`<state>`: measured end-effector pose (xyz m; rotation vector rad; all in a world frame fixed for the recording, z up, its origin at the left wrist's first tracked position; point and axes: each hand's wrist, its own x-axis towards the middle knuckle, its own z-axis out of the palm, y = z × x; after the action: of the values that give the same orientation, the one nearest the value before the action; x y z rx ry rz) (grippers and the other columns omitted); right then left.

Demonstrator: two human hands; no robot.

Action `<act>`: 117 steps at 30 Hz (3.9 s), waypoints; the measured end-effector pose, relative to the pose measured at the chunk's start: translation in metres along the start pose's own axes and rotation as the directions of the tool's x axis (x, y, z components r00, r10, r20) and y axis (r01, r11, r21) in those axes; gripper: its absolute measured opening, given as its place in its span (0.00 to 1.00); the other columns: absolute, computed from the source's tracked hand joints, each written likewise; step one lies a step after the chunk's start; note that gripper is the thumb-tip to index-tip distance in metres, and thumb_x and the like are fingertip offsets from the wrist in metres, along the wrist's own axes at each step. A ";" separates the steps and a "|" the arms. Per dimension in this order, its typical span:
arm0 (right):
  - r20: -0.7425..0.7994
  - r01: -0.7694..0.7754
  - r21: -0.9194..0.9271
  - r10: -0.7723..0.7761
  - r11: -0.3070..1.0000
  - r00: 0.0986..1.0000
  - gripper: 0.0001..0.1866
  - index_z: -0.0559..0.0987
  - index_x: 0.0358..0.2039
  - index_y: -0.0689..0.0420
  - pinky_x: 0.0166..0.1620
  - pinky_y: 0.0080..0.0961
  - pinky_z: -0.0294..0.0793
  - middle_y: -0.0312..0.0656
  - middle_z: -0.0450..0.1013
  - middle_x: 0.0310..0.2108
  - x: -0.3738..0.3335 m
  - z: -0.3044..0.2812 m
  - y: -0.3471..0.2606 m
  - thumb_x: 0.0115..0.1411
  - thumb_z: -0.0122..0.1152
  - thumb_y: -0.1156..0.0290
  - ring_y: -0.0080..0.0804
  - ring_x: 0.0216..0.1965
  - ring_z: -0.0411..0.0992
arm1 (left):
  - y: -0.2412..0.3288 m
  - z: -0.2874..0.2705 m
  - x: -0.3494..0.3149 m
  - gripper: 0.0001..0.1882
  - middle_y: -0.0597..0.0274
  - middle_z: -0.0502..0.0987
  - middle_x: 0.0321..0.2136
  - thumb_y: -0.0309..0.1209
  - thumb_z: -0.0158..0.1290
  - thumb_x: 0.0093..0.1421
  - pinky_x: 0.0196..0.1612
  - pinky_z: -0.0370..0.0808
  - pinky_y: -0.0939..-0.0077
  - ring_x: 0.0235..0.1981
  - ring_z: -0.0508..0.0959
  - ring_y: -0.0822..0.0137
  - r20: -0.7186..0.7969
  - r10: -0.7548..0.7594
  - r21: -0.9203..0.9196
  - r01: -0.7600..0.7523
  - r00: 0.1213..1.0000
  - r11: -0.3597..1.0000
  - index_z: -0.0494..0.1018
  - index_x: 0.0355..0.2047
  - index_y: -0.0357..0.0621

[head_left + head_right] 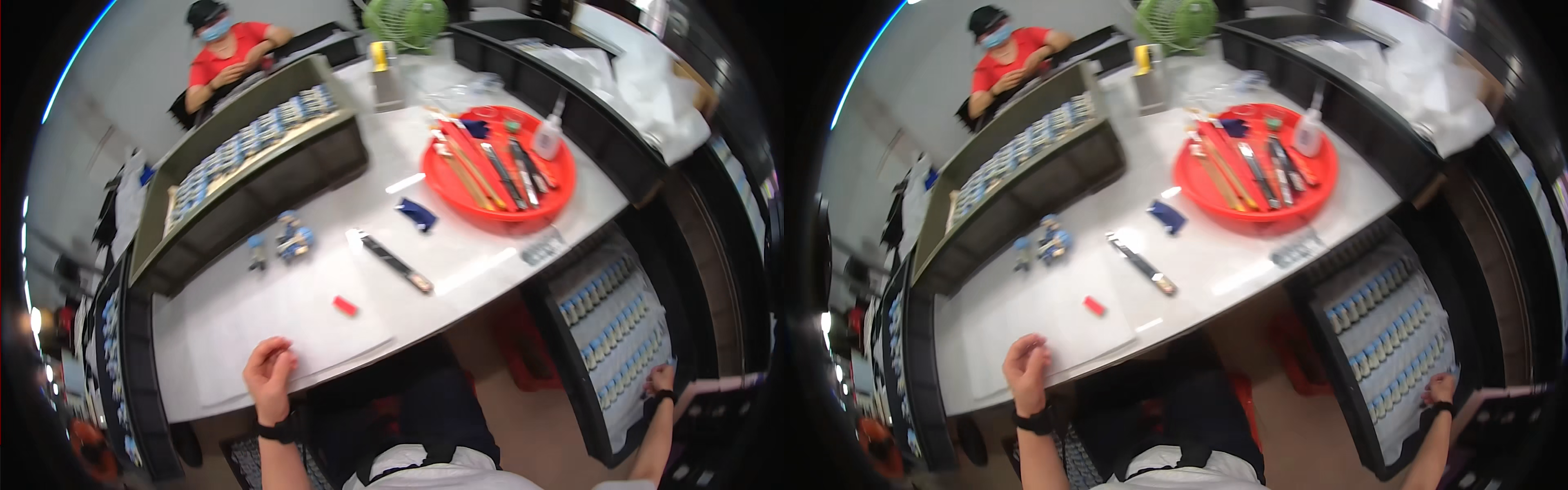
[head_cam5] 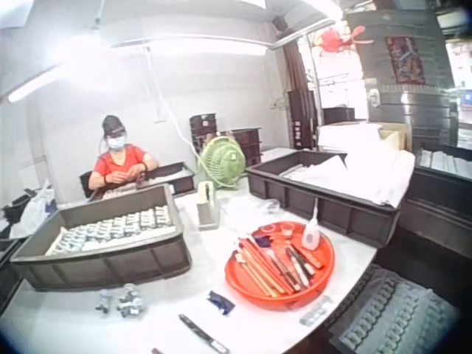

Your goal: The person assembles small blue and white toy figures at a workbench. They pick up a figure, attach a small red piece to it, and place the completed figure into a tray. This process is repeated for several figures throughout the clip.

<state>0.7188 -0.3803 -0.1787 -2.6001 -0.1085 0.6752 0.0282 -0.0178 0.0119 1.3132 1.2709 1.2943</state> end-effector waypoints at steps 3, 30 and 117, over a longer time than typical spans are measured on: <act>0.001 0.277 0.402 -0.303 0.873 0.953 0.06 0.71 0.33 0.58 0.16 0.16 0.67 0.36 0.70 0.22 -0.064 -0.010 -0.107 0.53 0.53 0.74 0.24 0.20 0.72 | -0.003 0.001 0.005 0.11 0.59 0.73 0.35 0.16 0.49 0.54 0.33 0.71 0.84 0.31 0.74 0.74 0.079 0.008 -0.079 -0.002 0.997 0.997 0.70 0.39 0.33; 0.378 0.830 -0.232 -0.833 -0.508 -0.404 0.05 0.72 0.25 0.62 0.30 0.36 0.73 0.51 0.70 0.29 -0.495 0.289 -0.537 0.45 0.54 0.80 0.46 0.31 0.72 | -0.017 -0.006 0.005 0.08 0.61 0.71 0.36 0.19 0.48 0.56 0.35 0.73 0.84 0.32 0.74 0.75 0.273 0.122 -0.323 -0.029 0.954 0.946 0.71 0.37 0.32; 0.310 0.288 0.920 -0.943 0.266 -0.119 0.27 0.70 0.44 0.63 0.38 0.16 0.69 0.37 0.67 0.38 -0.497 0.274 -0.404 0.42 0.69 0.78 0.21 0.39 0.66 | -0.005 -0.013 0.018 0.17 0.53 0.72 0.41 0.30 0.42 0.63 0.41 0.76 0.77 0.39 0.75 0.69 0.167 -0.250 -0.648 0.297 0.954 0.701 0.63 0.50 0.33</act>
<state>0.1662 0.0015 0.0071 -0.8005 -1.3405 1.2974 0.0135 -0.0004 0.0096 0.6102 0.7830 1.2987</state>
